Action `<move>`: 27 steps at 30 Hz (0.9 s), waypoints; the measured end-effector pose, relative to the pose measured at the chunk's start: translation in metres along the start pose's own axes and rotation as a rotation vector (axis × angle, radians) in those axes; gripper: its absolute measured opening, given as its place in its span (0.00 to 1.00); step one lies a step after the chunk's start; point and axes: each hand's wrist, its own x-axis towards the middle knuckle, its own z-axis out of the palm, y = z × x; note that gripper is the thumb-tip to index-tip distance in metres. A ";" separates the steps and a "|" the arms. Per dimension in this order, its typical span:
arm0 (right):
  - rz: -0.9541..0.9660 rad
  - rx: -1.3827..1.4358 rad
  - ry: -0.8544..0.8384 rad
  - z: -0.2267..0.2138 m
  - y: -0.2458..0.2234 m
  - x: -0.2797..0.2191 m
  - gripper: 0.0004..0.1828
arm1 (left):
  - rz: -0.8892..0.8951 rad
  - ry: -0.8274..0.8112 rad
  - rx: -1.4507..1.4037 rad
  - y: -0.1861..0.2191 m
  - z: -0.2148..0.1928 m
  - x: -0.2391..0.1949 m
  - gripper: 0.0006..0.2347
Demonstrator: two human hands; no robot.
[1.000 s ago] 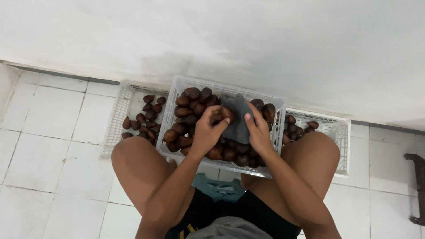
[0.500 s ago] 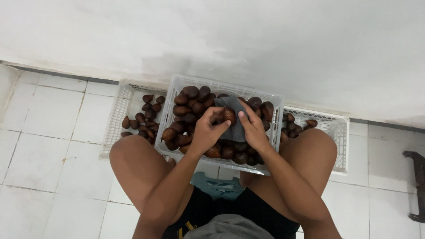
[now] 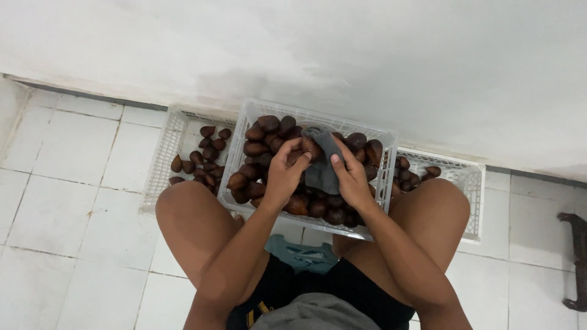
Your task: The person sits on the floor and wipes the surface of brown breadfruit using a grey cloth. They pick up each fruit from a white plastic crate, rub it with the cloth, and place it back into the crate.
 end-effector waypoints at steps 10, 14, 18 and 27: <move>-0.021 -0.005 -0.021 -0.004 0.004 0.000 0.25 | -0.005 0.000 -0.053 0.002 0.001 -0.004 0.21; -0.038 0.009 -0.043 -0.002 0.000 -0.002 0.25 | -0.008 0.018 -0.074 -0.001 -0.002 -0.009 0.22; -0.037 0.059 -0.049 -0.001 0.003 -0.011 0.25 | 0.005 0.027 -0.061 -0.004 -0.005 -0.023 0.24; 0.028 -0.001 -0.041 0.016 -0.005 -0.018 0.23 | -0.001 -0.026 -0.020 -0.021 -0.017 -0.029 0.23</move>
